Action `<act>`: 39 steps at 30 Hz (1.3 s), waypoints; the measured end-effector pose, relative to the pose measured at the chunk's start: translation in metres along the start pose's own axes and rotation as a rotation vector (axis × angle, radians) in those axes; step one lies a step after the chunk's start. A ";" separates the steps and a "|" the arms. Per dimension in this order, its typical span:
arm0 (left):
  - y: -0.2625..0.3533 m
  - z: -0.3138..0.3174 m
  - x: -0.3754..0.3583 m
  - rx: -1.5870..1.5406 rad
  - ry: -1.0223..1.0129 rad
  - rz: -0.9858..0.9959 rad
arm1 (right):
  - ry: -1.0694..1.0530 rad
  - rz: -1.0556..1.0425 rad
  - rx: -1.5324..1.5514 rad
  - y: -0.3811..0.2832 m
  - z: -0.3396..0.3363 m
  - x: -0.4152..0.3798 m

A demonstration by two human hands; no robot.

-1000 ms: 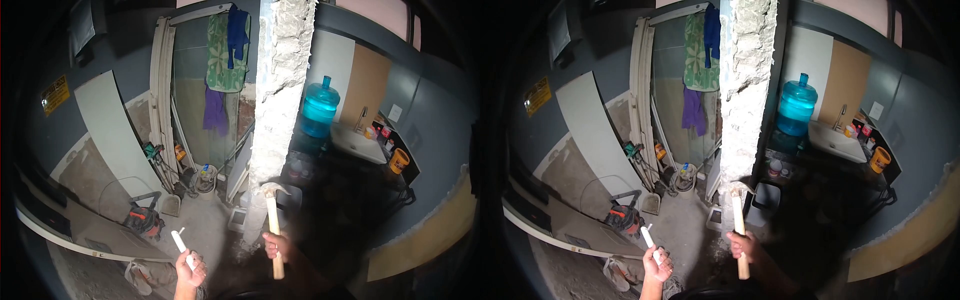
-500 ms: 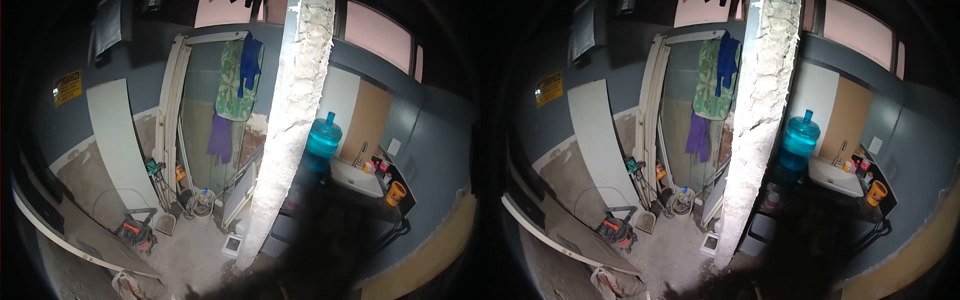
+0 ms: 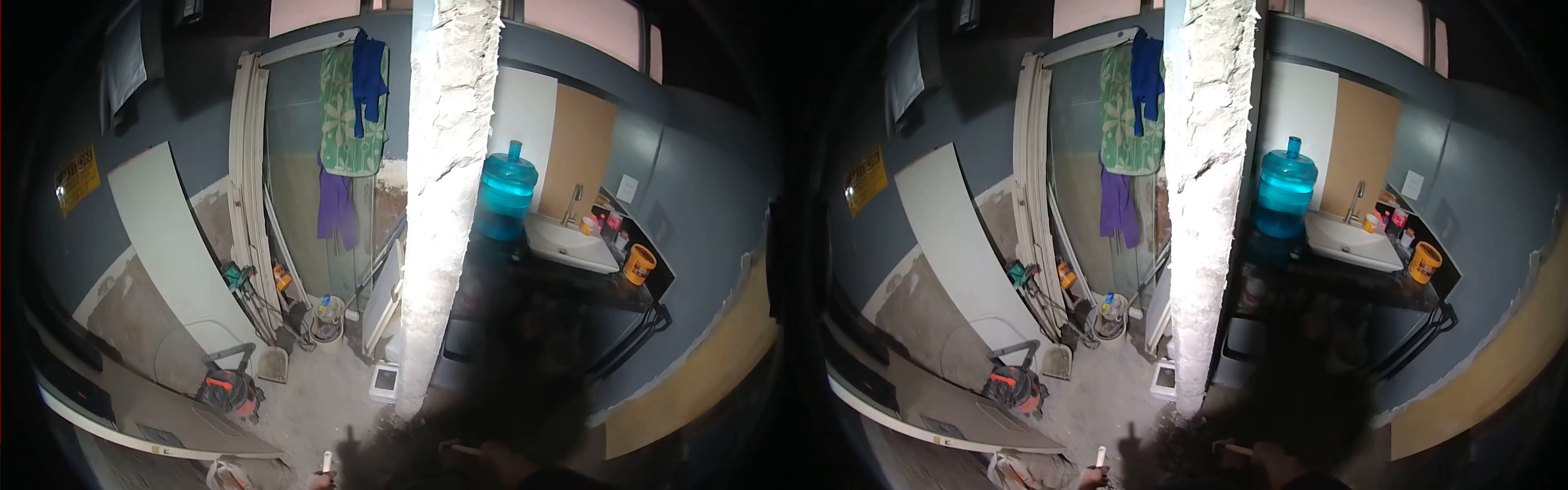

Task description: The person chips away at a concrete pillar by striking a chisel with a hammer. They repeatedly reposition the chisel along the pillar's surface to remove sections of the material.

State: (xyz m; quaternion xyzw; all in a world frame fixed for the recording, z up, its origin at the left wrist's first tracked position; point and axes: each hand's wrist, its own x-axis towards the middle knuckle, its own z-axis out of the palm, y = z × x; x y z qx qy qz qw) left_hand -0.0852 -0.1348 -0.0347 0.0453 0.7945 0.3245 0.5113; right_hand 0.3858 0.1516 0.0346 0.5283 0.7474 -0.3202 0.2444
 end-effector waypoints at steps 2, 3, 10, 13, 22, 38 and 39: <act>0.019 0.005 0.001 0.000 -0.023 0.056 | -0.013 -0.008 -0.013 -0.018 0.000 0.009; 0.027 0.009 0.000 0.003 -0.038 0.078 | -0.043 0.042 -0.026 -0.027 0.003 0.014; 0.032 0.024 -0.008 0.059 -0.082 0.077 | -0.082 -0.040 -0.143 -0.049 0.008 0.013; 0.025 0.022 -0.006 0.075 -0.073 0.031 | -0.108 -0.040 -0.169 -0.046 0.013 0.023; 0.005 0.008 -0.001 0.065 -0.023 -0.041 | 0.057 0.379 1.175 -0.156 -0.099 -0.247; 0.400 0.003 -0.214 -0.242 -0.183 1.258 | -0.118 0.030 0.471 -0.002 0.042 -0.035; 0.430 -0.004 -0.242 -0.228 -0.233 1.343 | -0.118 0.024 0.487 -0.002 0.045 -0.036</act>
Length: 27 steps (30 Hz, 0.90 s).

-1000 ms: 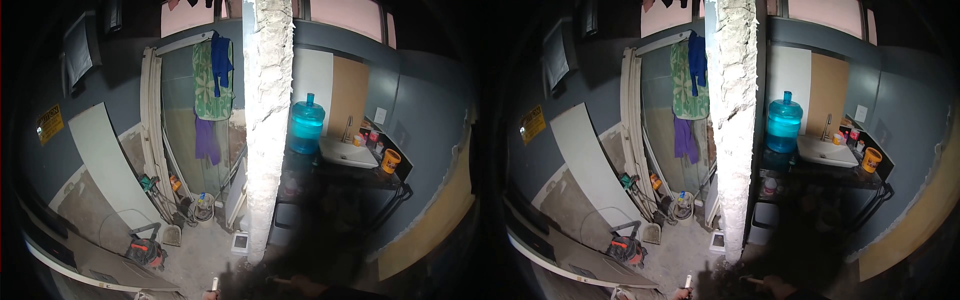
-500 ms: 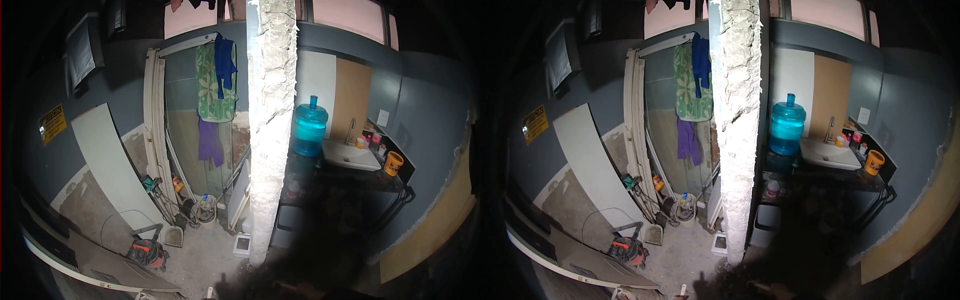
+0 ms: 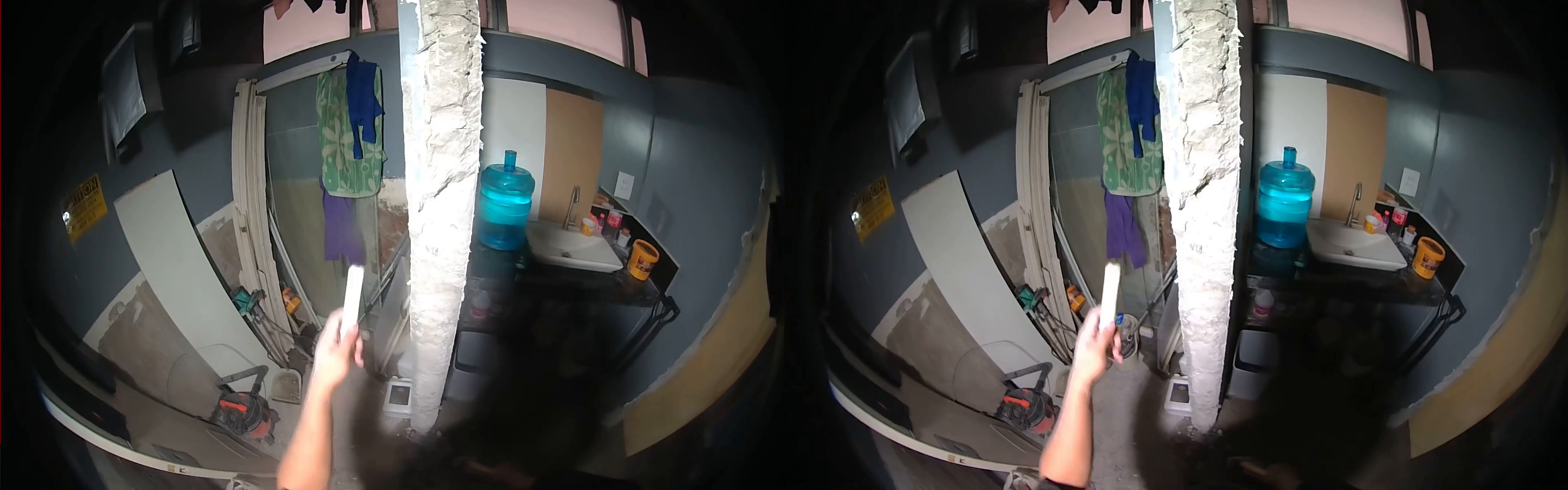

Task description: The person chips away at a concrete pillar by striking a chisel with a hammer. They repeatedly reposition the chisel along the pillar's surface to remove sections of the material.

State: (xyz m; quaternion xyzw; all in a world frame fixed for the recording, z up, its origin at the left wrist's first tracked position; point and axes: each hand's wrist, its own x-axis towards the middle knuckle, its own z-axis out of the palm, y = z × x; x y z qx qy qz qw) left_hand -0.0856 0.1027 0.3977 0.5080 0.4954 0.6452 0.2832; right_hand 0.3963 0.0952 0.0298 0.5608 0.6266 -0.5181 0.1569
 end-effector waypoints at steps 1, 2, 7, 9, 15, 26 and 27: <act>0.041 0.005 0.018 0.024 -0.047 0.062 | 0.000 -0.010 0.023 0.000 0.000 0.002; 0.073 0.010 0.037 0.053 -0.085 0.126 | -0.009 -0.024 0.049 0.003 0.004 0.005; 0.138 0.020 0.130 0.584 -0.064 0.462 | 0.075 -0.227 0.275 -0.042 0.008 -0.007; 0.154 0.022 0.152 0.506 -0.209 0.324 | 0.287 -0.206 0.393 -0.169 -0.023 -0.110; 0.152 0.030 0.183 0.339 -0.369 0.101 | 0.350 -0.645 0.946 -0.202 -0.120 -0.084; 0.150 0.049 0.185 0.399 -0.337 0.287 | 0.534 -1.302 0.881 -0.325 -0.183 -0.254; 0.140 0.051 0.188 0.547 -0.273 0.405 | 0.587 -1.299 0.856 -0.332 -0.178 -0.255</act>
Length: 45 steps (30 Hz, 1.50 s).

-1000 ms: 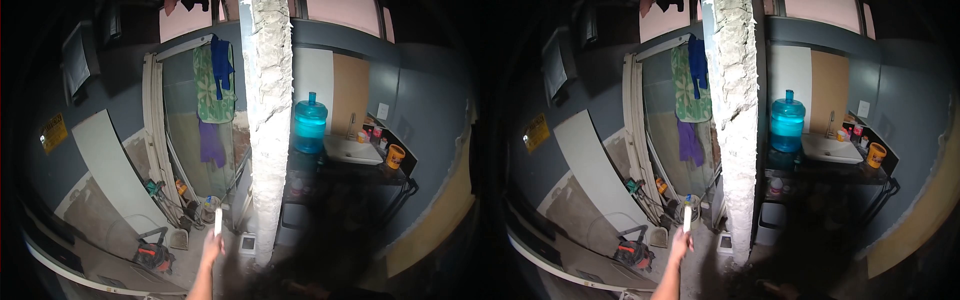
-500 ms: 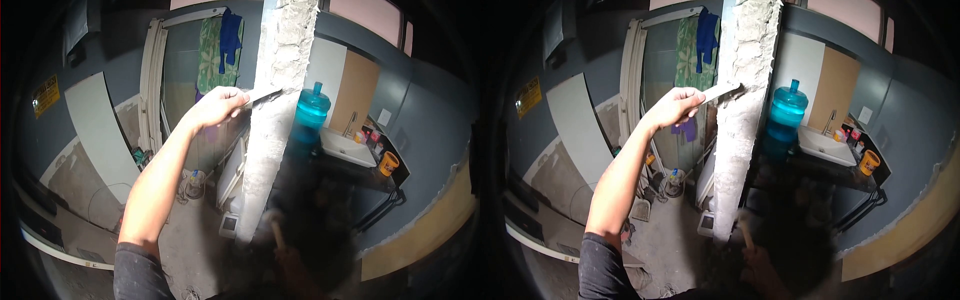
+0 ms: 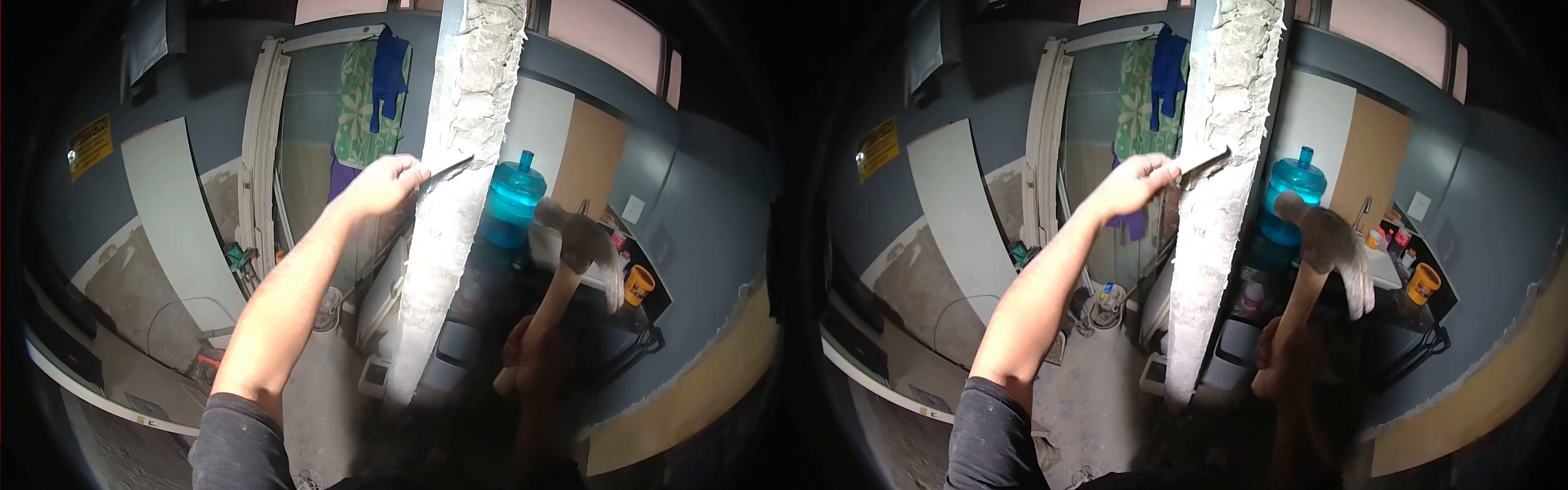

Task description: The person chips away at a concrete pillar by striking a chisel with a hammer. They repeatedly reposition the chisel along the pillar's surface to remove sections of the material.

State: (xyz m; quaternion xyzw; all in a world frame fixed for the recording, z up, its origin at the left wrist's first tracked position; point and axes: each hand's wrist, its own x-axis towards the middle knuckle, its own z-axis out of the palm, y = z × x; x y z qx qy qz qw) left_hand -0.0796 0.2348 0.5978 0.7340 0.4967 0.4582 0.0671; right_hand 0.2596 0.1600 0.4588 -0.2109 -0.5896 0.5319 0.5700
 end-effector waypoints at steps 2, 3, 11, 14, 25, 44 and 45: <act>-0.021 0.018 -0.009 0.163 0.093 0.118 | 0.042 -0.013 0.000 0.013 0.009 0.001; -0.019 0.026 -0.019 0.281 0.156 0.151 | 0.039 -0.021 0.002 0.024 0.012 0.003; 0.000 0.081 -0.037 0.432 0.198 -0.109 | -0.013 -0.030 -0.155 0.073 0.014 0.025; -0.007 0.093 -0.032 0.427 0.242 -0.185 | -0.001 0.006 -0.153 0.059 0.023 0.026; 0.004 0.027 -0.011 0.259 0.127 -0.242 | 0.001 -0.100 -0.131 -0.025 0.025 0.040; 0.015 0.021 0.002 0.517 0.131 -0.311 | 0.063 -0.797 -0.635 0.000 0.023 0.120; 0.016 0.023 0.001 0.515 0.121 -0.305 | 0.065 -1.140 -1.239 0.002 0.022 0.127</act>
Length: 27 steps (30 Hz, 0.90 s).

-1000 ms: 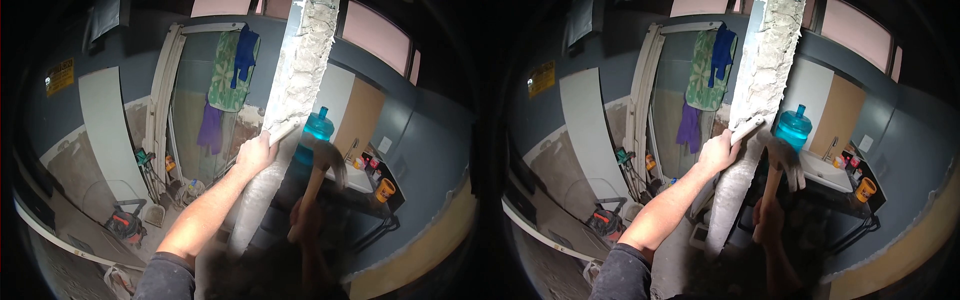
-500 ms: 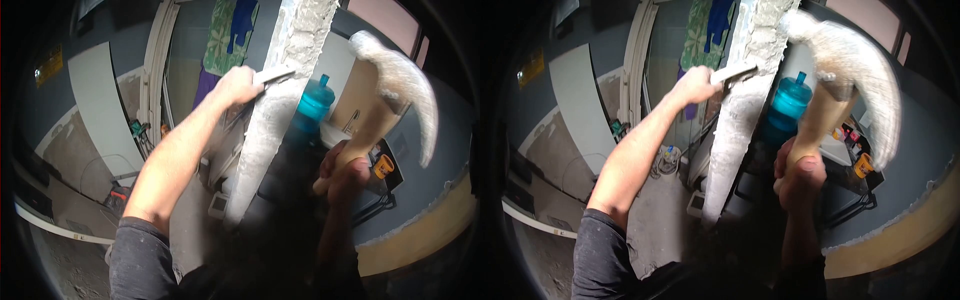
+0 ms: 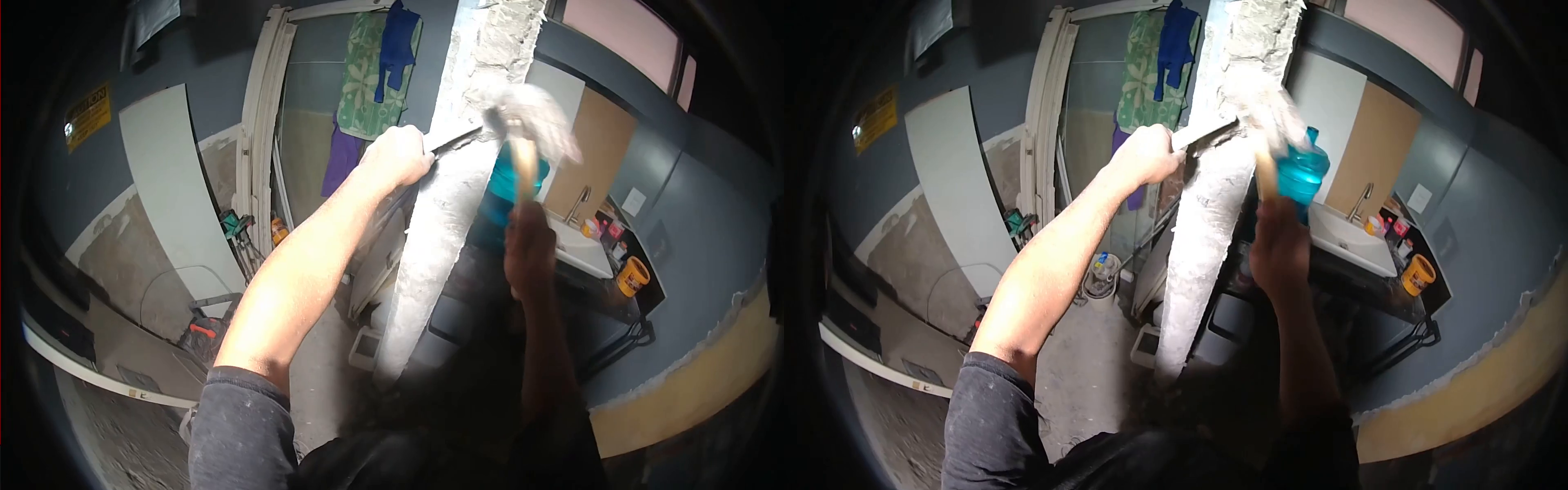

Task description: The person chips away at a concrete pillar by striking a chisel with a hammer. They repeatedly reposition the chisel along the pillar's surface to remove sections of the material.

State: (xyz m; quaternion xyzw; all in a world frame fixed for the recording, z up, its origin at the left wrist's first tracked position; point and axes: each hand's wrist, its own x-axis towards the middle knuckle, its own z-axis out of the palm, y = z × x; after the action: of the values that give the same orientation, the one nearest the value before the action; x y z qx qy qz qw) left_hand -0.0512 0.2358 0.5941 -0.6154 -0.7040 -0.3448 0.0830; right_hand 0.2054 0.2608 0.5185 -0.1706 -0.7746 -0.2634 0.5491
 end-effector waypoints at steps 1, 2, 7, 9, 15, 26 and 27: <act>0.001 0.000 -0.001 0.012 0.014 -0.004 | 0.000 0.005 -0.009 0.003 -0.002 -0.003; 0.003 -0.001 -0.001 0.023 0.028 -0.009 | -0.116 0.291 0.132 0.000 -0.007 0.000; 0.010 -0.013 0.004 0.034 -0.143 -0.115 | 0.039 0.922 0.804 -0.033 -0.063 0.051; 0.011 -0.012 0.005 0.030 -0.146 -0.115 | 0.225 0.617 0.894 -0.042 -0.085 0.076; 0.014 -0.016 -0.001 0.005 -0.129 -0.116 | 0.289 0.455 1.077 -0.045 -0.087 0.090; 0.009 -0.004 -0.003 -0.017 -0.037 -0.065 | -0.177 0.412 0.338 -0.028 -0.049 0.018; 0.010 -0.005 -0.003 -0.013 -0.032 -0.081 | -0.053 0.694 0.619 -0.042 -0.065 0.038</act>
State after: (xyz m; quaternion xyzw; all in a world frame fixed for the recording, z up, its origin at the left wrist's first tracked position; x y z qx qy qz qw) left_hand -0.0424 0.2302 0.6001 -0.5922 -0.7275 -0.3423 0.0537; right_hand 0.2185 0.1881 0.5620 -0.2543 -0.7276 0.1838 0.6100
